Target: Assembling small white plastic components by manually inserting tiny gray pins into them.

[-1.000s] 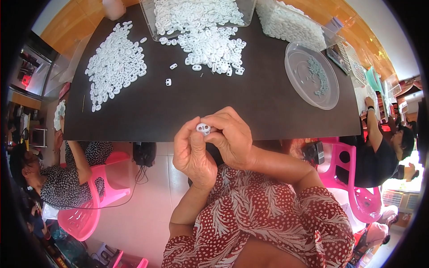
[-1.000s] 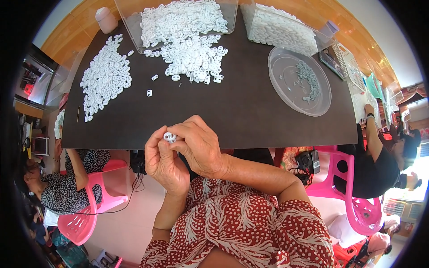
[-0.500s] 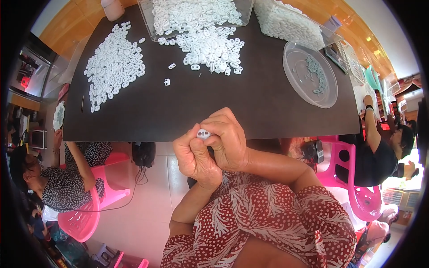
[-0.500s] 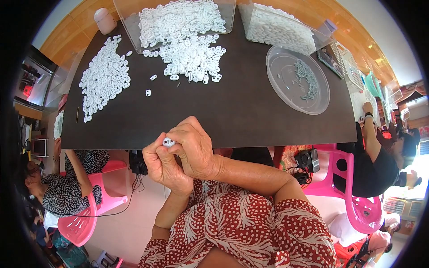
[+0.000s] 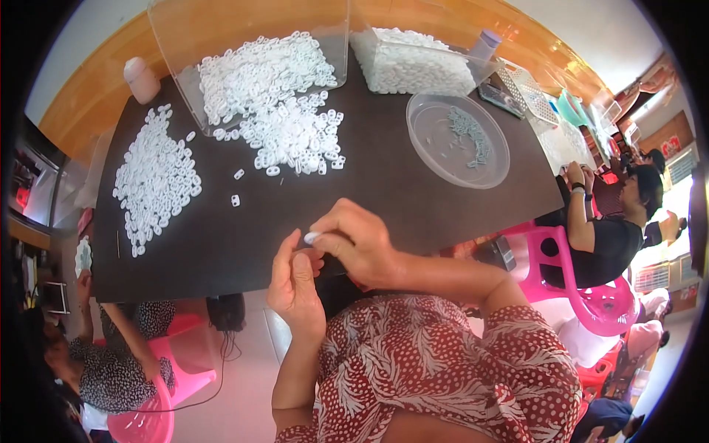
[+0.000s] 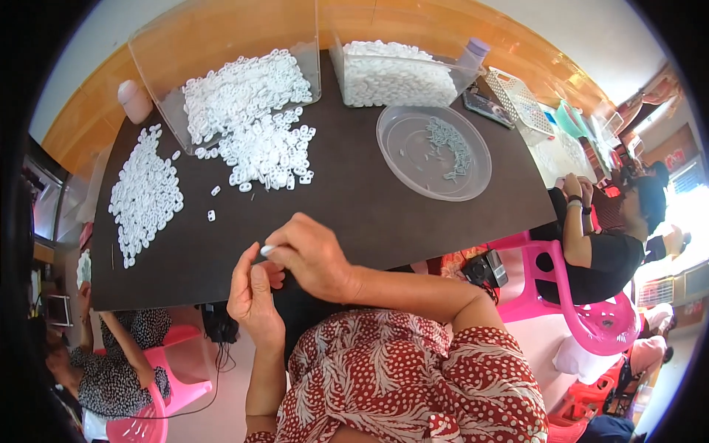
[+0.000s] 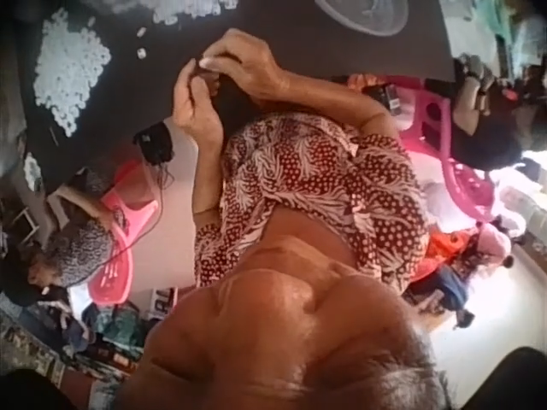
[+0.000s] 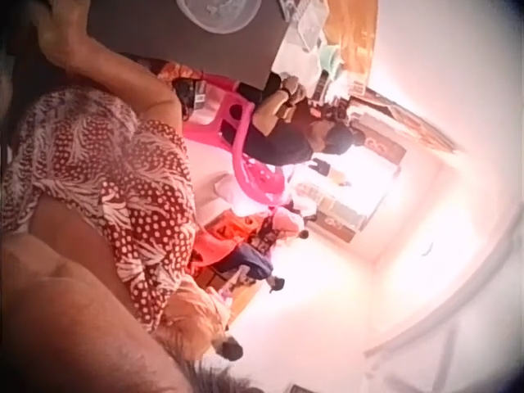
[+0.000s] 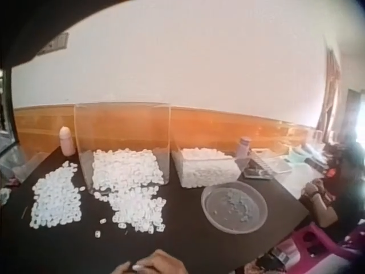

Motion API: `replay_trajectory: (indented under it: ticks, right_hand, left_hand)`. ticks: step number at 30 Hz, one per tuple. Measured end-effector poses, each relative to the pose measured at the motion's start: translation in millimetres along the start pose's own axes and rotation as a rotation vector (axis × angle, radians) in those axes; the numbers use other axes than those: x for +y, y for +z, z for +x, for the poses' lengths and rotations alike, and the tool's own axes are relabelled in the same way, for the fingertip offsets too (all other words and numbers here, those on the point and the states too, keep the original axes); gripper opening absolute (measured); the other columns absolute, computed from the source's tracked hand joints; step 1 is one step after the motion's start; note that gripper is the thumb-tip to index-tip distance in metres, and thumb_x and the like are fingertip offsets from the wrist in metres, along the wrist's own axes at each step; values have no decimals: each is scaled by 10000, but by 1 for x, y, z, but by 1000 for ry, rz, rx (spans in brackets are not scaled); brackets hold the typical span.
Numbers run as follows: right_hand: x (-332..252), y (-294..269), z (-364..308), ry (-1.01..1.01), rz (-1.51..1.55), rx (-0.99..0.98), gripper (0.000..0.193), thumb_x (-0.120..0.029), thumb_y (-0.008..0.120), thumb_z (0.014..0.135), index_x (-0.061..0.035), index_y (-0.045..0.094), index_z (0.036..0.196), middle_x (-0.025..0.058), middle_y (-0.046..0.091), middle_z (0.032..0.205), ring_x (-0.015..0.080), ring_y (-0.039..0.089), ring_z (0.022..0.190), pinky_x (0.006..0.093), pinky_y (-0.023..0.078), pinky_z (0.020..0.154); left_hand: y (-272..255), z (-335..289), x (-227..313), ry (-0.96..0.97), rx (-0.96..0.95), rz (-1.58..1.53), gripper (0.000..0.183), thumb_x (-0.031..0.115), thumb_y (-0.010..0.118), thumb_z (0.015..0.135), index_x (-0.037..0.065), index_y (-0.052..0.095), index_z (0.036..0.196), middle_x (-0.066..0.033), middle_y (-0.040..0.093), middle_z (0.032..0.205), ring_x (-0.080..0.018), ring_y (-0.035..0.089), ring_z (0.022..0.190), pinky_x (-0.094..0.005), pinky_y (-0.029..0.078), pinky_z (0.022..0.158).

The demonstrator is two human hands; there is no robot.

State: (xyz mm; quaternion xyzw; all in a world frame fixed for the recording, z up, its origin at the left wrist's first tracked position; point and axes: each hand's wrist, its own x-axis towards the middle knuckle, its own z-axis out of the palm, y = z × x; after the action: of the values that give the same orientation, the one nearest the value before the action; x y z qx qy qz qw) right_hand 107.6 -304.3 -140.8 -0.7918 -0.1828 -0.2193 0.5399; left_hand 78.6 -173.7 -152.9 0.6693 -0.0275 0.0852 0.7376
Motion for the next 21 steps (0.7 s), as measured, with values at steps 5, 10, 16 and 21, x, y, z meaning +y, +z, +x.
replay_trajectory:
  ticks: [5,10,16,21]
  right_hand:
    - [35,-76,66,-345,-499,67,120,-81,653,777,-33,632,885,119,617,831,288,576,771,364,471,710]
    - [64,-171,166,-41,-662,264,190,-136,598,830,-19,652,970,84,662,819,132,608,775,272,469,720]
    - [116,-240,228,-259,-1272,407,233,-176,595,776,-79,670,975,155,667,876,333,613,836,406,447,783]
    - [115,-221,221,-285,-1311,433,225,-152,614,763,-60,673,960,160,664,889,335,604,852,409,445,793]
  left_hand:
    - [-16,25,-8,-12,25,152,208,83,552,899,-23,625,1063,-62,646,833,-78,558,688,-197,441,609]
    - [-40,62,-5,158,136,357,151,17,578,855,-34,636,985,-88,640,839,-119,594,711,-242,471,643]
    - [-23,102,-6,505,-1,742,123,24,652,760,43,653,882,-83,571,722,-254,567,695,-332,451,630]
    - [-4,124,-33,570,-63,998,103,74,698,714,55,629,789,-93,544,734,-275,551,720,-397,446,600]
